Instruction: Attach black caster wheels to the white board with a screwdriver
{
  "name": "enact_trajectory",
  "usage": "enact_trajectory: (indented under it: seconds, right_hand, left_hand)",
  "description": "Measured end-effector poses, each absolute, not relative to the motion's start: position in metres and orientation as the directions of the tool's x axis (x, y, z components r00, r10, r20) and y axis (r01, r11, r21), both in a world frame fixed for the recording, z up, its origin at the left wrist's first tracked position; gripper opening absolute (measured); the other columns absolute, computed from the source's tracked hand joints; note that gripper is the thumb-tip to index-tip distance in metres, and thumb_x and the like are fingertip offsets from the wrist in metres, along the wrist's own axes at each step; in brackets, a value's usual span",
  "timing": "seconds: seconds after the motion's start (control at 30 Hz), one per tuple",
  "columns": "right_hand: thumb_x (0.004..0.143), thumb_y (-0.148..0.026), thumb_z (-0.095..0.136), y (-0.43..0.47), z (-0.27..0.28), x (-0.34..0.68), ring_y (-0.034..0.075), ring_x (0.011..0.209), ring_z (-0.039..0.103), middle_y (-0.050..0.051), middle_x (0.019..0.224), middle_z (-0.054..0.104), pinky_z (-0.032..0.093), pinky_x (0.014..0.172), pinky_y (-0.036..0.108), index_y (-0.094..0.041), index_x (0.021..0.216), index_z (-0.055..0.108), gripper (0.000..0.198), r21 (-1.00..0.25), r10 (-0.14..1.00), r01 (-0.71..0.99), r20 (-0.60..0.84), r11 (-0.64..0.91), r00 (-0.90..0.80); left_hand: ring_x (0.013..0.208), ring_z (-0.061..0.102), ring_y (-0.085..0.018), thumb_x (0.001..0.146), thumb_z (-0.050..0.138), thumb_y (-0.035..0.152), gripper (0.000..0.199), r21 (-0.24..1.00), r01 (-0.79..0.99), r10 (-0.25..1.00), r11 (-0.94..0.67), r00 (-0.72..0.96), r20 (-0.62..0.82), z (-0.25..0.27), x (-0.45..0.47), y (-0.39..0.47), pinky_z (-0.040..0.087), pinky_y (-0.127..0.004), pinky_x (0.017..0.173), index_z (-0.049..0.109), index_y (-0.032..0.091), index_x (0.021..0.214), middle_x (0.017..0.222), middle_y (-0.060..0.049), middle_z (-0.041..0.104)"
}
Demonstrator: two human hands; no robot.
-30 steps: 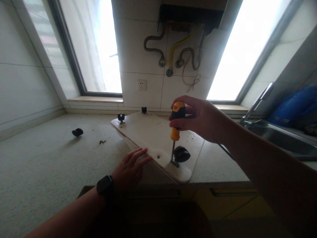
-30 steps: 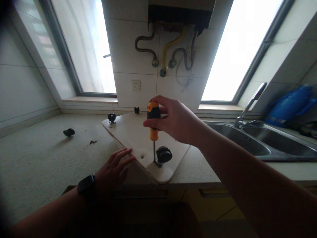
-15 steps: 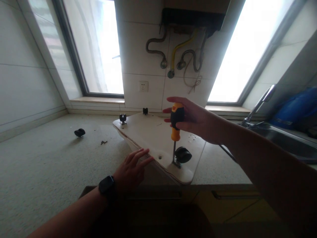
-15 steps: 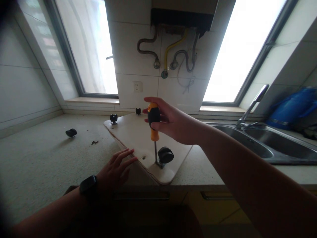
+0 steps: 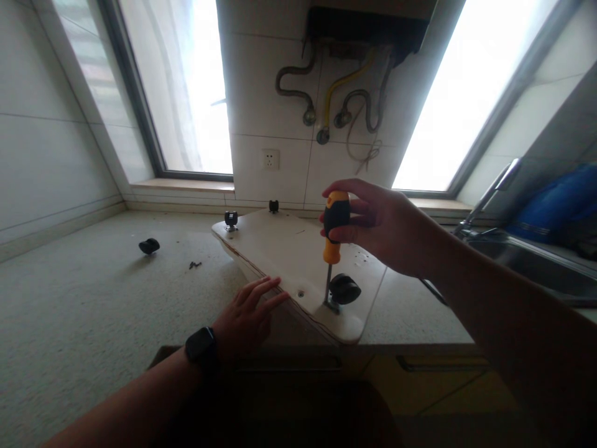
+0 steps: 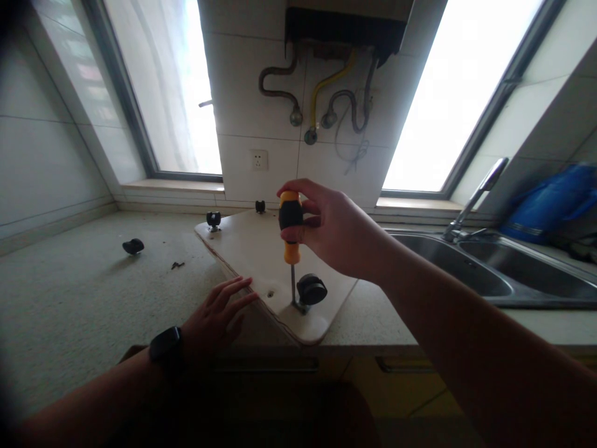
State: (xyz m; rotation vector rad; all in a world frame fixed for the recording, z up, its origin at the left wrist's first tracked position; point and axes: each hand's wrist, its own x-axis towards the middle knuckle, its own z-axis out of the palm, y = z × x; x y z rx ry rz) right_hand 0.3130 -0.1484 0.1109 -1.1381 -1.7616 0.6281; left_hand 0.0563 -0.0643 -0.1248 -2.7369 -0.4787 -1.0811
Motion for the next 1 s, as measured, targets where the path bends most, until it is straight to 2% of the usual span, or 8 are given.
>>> enact_trajectory:
  seconds: [0.17, 0.63, 0.83, 0.93, 1.0]
  right_hand:
    - [0.072, -0.016, 0.081, -0.152, 0.109, 0.304, 0.025, 0.088, 0.074, 0.003, 0.096, 0.071, 0.064, 0.069, 0.037, -0.026, 0.118, 0.064, 0.050, -0.764, 0.883, 0.478, 0.467, 0.433, -0.054]
    - [0.079, -0.026, 0.082, -0.159, 0.100, 0.302, 0.026, 0.083, 0.073, 0.004, 0.101, 0.071, 0.065, 0.077, 0.045, -0.029, 0.129, 0.061, 0.054, -0.682, 0.850, 0.601, 0.527, 0.418, 0.006]
    - [0.081, -0.028, 0.081, -0.156, 0.096, 0.302, 0.023, 0.081, 0.072, 0.004, 0.107, 0.068, 0.064, 0.070, 0.040, -0.031, 0.129, 0.059, 0.053, -0.658, 0.843, 0.607, 0.537, 0.446, -0.036]
    - [0.081, -0.025, 0.079, -0.158, 0.104, 0.300, 0.023, 0.086, 0.071, 0.004, 0.107, 0.068, 0.063, 0.073, 0.039, -0.028, 0.130, 0.059, 0.053, -0.649, 0.823, 0.585, 0.565, 0.485, -0.056]
    - [0.082, -0.021, 0.078, -0.164, 0.113, 0.300, 0.024, 0.096, 0.070, 0.005, 0.108, 0.068, 0.062, 0.078, 0.039, -0.026, 0.132, 0.057, 0.055, -0.608, 0.760, 0.578, 0.650, 0.545, -0.032]
  left_hand:
    - [0.142, 0.043, -0.034, 0.085, 0.056, 0.001, 0.068, -0.024, 0.348, 0.233, -0.937, 0.677, 0.698, -0.124, 0.056, -0.064, 0.052, -0.055, 0.109, 0.047, 0.023, 0.149, 0.154, -0.015, 0.047]
    - [0.143, 0.043, -0.034, 0.086, 0.056, 0.003, 0.065, -0.037, 0.345, 0.222, -0.938, 0.679, 0.699, -0.125, 0.057, -0.064, 0.051, -0.055, 0.110, 0.048, 0.021, 0.148, 0.153, -0.016, 0.047]
    - [0.143, 0.042, -0.034, 0.084, 0.056, 0.002, 0.067, -0.042, 0.334, 0.211, -0.942, 0.684, 0.698, -0.123, 0.057, -0.064, 0.050, -0.055, 0.110, 0.048, 0.020, 0.149, 0.154, -0.017, 0.046]
    - [0.144, 0.041, -0.034, 0.085, 0.055, 0.002, 0.067, -0.038, 0.337, 0.218, -0.941, 0.687, 0.693, -0.123, 0.057, -0.065, 0.050, -0.055, 0.111, 0.048, 0.020, 0.149, 0.154, -0.016, 0.046]
    - [0.143, 0.041, -0.033, 0.086, 0.054, 0.002, 0.065, -0.040, 0.342, 0.220, -0.939, 0.684, 0.695, -0.123, 0.057, -0.065, 0.050, -0.055, 0.111, 0.048, 0.020, 0.149, 0.153, -0.016, 0.046]
